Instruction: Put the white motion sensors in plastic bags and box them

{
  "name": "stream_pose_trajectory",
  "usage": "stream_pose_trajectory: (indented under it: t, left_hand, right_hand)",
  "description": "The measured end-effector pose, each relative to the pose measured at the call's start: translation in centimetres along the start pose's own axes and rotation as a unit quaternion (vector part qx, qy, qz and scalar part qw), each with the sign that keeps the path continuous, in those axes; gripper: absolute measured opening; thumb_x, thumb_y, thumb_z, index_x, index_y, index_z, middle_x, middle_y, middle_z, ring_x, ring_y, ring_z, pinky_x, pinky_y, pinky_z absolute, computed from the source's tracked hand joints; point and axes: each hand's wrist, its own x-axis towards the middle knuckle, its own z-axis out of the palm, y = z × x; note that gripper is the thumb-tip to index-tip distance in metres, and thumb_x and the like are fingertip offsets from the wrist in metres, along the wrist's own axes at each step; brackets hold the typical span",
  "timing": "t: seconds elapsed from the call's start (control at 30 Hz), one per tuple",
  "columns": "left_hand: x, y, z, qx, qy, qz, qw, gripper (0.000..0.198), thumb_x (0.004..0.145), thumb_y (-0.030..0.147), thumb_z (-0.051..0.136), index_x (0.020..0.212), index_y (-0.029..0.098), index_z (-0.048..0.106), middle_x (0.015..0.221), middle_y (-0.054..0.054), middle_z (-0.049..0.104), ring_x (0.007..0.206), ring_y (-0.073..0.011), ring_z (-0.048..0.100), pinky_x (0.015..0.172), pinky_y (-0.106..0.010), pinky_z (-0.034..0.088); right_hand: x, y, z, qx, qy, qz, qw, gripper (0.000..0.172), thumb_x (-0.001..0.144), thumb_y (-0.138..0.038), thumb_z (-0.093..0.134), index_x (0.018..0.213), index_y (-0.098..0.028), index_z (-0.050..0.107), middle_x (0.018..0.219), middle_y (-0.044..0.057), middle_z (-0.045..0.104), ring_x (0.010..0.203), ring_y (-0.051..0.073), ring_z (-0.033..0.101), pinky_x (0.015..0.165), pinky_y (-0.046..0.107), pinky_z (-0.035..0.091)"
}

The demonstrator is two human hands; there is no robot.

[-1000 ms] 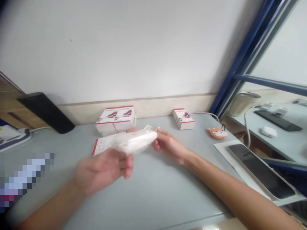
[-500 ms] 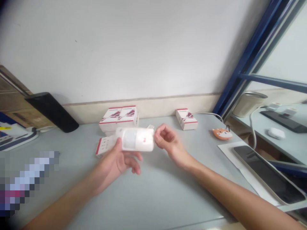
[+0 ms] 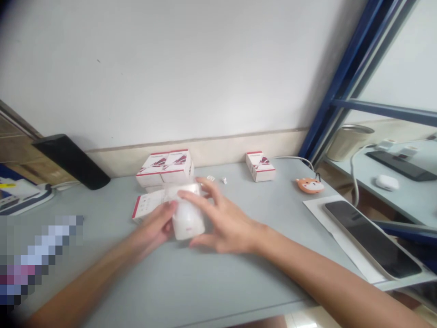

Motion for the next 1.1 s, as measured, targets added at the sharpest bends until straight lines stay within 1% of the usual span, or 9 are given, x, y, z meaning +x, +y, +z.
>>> stream_pose_trajectory:
  t: [0.13,0.27,0.4,0.47,0.57,0.63,0.73,0.9,1.1]
  left_hand:
    - [-0.2,0.2,0.4,0.119,-0.037,0.023,0.992,0.052,0.09,0.061,0.073,0.124,0.022,0.066,0.1,-0.005,0.068,0.09,-0.019,0.064,0.075,-0.028,0.052]
    - [-0.2,0.1,0.7,0.148,-0.017,0.039,0.988,0.057,0.093,0.066,0.066,0.132,0.023,0.062,0.105,-0.007,0.069,0.086,-0.0193,0.064,0.071,-0.029,0.05]
    - [-0.3,0.7,0.0,0.203,-0.055,0.069,0.975,0.055,0.102,0.067,0.046,0.132,0.023,0.059,0.089,-0.003,0.065,0.074,-0.0171,0.06,0.067,-0.03,0.048]
    - [-0.2,1.6,-1.1,0.316,-0.02,0.16,0.935,0.047,0.104,0.062,0.045,0.127,0.025,0.062,0.084,-0.002,0.063,0.074,-0.0174,0.059,0.069,-0.031,0.048]
    - [0.3,3.2,-3.5,0.521,0.127,0.313,0.784,0.032,0.096,0.054,0.061,0.107,0.025,0.069,0.098,-0.005,0.068,0.096,-0.0243,0.063,0.091,-0.039,0.05]
    - [0.9,3.7,-5.1,0.6,0.143,0.263,0.742,0.034,0.096,0.051,0.061,0.118,0.026,0.067,0.111,-0.007,0.069,0.107,-0.0277,0.064,0.096,-0.043,0.05]
    - [1.5,3.2,-6.2,0.674,0.069,0.195,0.709,0.052,0.086,0.058,0.071,0.129,0.029,0.064,0.123,-0.009,0.061,0.116,-0.0338,0.059,0.099,-0.05,0.049]
    - [1.2,1.6,-4.5,0.666,0.048,0.187,0.72,0.034,0.094,0.049,0.063,0.12,0.027,0.063,0.125,-0.009,0.057,0.114,-0.0312,0.055,0.097,-0.049,0.051]
    - [0.1,0.7,-0.7,0.631,0.092,0.348,0.687,0.021,0.093,0.034,0.07,0.11,0.024,0.062,0.122,-0.011,0.056,0.114,-0.0295,0.054,0.098,-0.048,0.052]
  right_hand:
    - [-0.1,0.5,0.1,-0.104,-0.007,-0.076,0.992,0.101,0.089,-0.024,0.081,0.168,-0.031,0.019,0.173,0.02,0.015,0.161,0.038,0.026,0.121,0.056,0.046]
    - [0.2,0.7,-0.3,-0.154,-0.004,-0.129,0.98,0.1,0.096,-0.029,0.074,0.17,-0.032,0.008,0.166,0.018,0.036,0.157,0.033,0.037,0.122,0.054,0.045]
    - [0.1,1.0,-0.6,-0.163,0.027,-0.083,0.983,0.095,0.092,-0.043,0.078,0.168,-0.035,0.021,0.158,0.017,0.04,0.146,0.034,0.05,0.111,0.05,0.056]
    - [-0.1,1.5,-0.6,-0.163,0.069,-0.05,0.983,0.094,0.087,-0.045,0.083,0.164,-0.038,0.029,0.154,0.015,0.038,0.143,0.035,0.05,0.109,0.05,0.058]
    - [-0.1,2.5,-0.4,-0.175,0.135,-0.004,0.975,0.085,0.082,-0.04,0.087,0.155,-0.042,0.041,0.147,0.01,0.035,0.143,0.035,0.044,0.11,0.052,0.057]
    - [0.1,2.8,-0.2,-0.168,0.179,0.031,0.969,0.08,0.081,-0.036,0.087,0.149,-0.043,0.046,0.143,0.009,0.032,0.143,0.035,0.041,0.11,0.053,0.056]
    - [0.5,2.7,0.0,-0.098,0.261,0.103,0.955,0.084,0.076,-0.039,0.09,0.147,-0.041,0.045,0.143,0.01,0.029,0.143,0.035,0.037,0.106,0.053,0.059]
    - [1.2,1.6,0.0,0.041,0.307,0.189,0.932,0.096,0.072,-0.051,0.091,0.151,-0.042,0.038,0.146,0.01,0.031,0.141,0.032,0.042,0.098,0.048,0.064]
    - [1.1,0.7,0.8,0.025,0.324,0.238,0.915,0.089,0.076,-0.053,0.088,0.15,-0.037,0.04,0.147,0.012,0.031,0.138,0.032,0.046,0.101,0.048,0.062]
